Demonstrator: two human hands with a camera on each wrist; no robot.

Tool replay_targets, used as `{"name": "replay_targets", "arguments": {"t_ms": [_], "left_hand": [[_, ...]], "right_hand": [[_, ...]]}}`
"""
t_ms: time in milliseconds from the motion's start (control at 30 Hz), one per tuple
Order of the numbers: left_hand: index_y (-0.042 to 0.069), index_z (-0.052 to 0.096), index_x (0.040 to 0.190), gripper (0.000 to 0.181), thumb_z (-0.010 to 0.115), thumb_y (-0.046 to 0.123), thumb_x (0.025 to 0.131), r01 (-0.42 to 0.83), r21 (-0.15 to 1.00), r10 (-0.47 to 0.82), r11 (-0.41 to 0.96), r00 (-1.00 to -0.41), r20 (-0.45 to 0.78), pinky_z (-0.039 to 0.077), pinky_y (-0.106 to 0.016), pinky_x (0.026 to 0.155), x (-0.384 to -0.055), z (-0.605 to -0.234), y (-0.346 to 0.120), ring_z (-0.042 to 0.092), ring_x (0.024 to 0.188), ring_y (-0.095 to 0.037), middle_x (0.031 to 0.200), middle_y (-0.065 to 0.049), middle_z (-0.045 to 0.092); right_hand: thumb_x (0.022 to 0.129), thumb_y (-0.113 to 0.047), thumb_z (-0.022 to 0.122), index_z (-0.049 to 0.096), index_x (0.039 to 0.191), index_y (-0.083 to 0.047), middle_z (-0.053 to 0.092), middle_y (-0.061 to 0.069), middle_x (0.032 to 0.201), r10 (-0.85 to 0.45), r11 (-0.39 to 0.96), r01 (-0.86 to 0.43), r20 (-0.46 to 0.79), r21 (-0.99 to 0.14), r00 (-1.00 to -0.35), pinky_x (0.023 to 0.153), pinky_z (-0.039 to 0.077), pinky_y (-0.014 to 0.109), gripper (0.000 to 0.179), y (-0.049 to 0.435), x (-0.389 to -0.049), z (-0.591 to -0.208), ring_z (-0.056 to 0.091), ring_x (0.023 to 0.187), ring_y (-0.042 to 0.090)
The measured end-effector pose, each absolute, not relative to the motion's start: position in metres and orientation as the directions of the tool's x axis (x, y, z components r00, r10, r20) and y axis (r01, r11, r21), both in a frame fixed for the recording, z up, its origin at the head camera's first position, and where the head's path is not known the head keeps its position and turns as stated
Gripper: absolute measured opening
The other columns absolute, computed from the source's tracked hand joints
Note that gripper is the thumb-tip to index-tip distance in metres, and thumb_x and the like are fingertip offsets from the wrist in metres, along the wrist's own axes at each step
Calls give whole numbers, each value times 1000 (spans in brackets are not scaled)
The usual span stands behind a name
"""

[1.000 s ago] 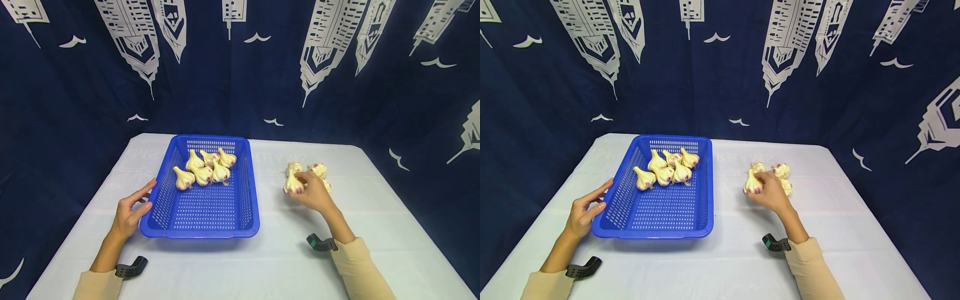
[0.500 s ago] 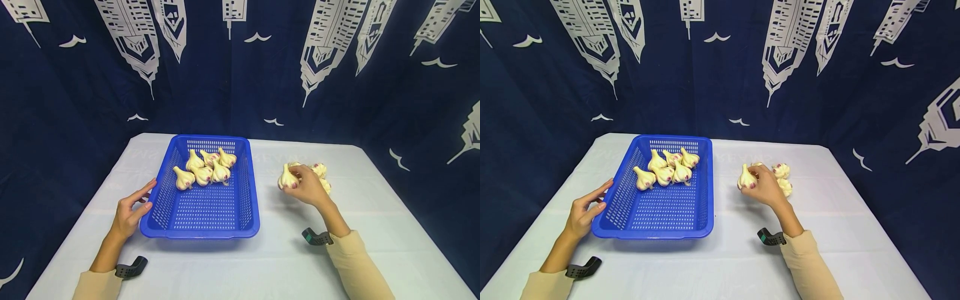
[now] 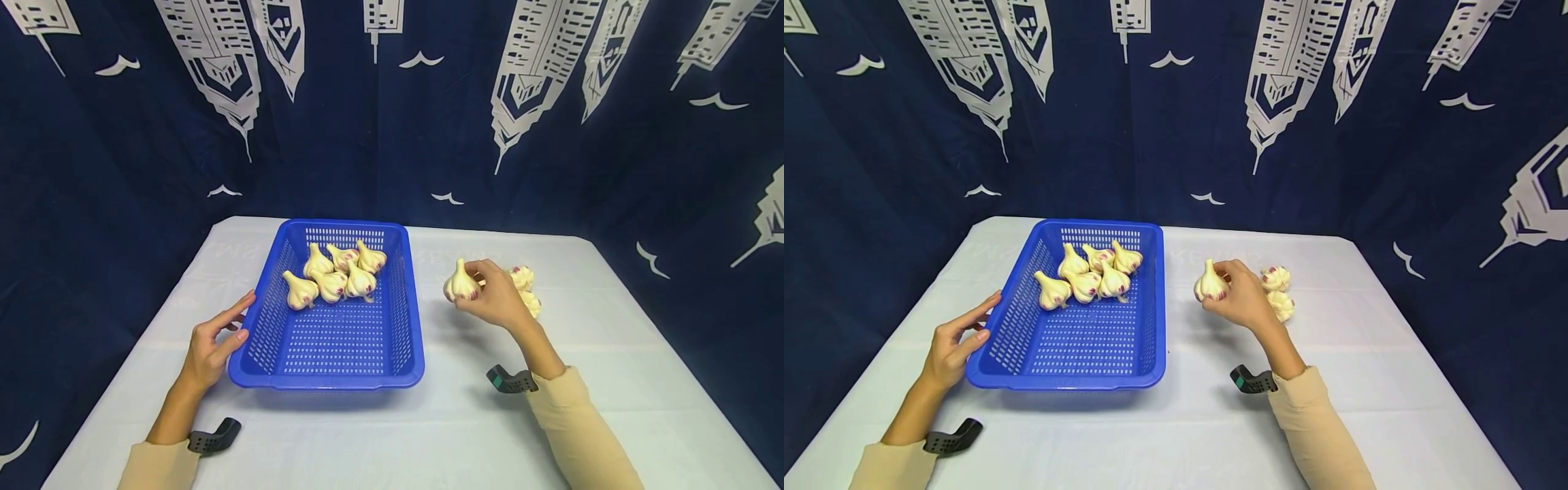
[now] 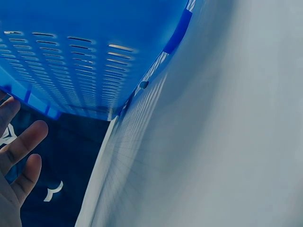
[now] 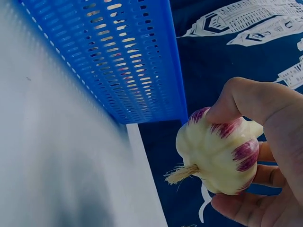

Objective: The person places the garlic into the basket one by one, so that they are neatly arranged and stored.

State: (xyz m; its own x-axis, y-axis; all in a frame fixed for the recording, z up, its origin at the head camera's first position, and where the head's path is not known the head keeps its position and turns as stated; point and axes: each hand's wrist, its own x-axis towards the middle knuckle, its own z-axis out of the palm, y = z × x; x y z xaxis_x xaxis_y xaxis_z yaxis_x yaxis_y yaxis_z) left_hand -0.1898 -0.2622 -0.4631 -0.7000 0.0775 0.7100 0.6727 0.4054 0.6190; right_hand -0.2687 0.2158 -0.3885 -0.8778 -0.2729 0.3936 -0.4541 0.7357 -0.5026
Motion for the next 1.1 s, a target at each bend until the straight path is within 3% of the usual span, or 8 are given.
{"name": "replay_targets", "arguments": {"t_ms": [667, 900, 1100], "left_hand": [[-6, 62, 128, 52, 56, -6, 77, 679, 611, 80, 407, -693, 717, 43, -19, 75, -191, -465, -263, 60, 94, -2, 134, -20, 59], [-6, 62, 128, 52, 56, -5, 77, 682, 609, 80, 405, -690, 719, 43, -18, 75, -191, -465, -263, 60, 94, -2, 133, -20, 59], [-6, 62, 128, 51, 56, -5, 77, 683, 606, 78, 407, -687, 722, 43, -18, 74, -192, -465, -263, 60, 93, -2, 133, -20, 59]], "right_hand": [[65, -17, 82, 60, 116, 3, 63, 14, 107, -305, 702, -501, 422, -506, -854, 73, 53, 40, 59, 193, -272, -368, 63, 97, 31], [67, -16, 86, 58, 115, 3, 62, 16, 106, -336, 672, -525, 417, -522, -845, 78, 55, 45, 58, 183, -273, -363, 64, 98, 34], [68, -19, 88, 57, 111, 1, 62, 15, 105, -344, 660, -532, 417, -530, -841, 75, 54, 43, 56, 174, -275, -359, 65, 98, 33]]}}
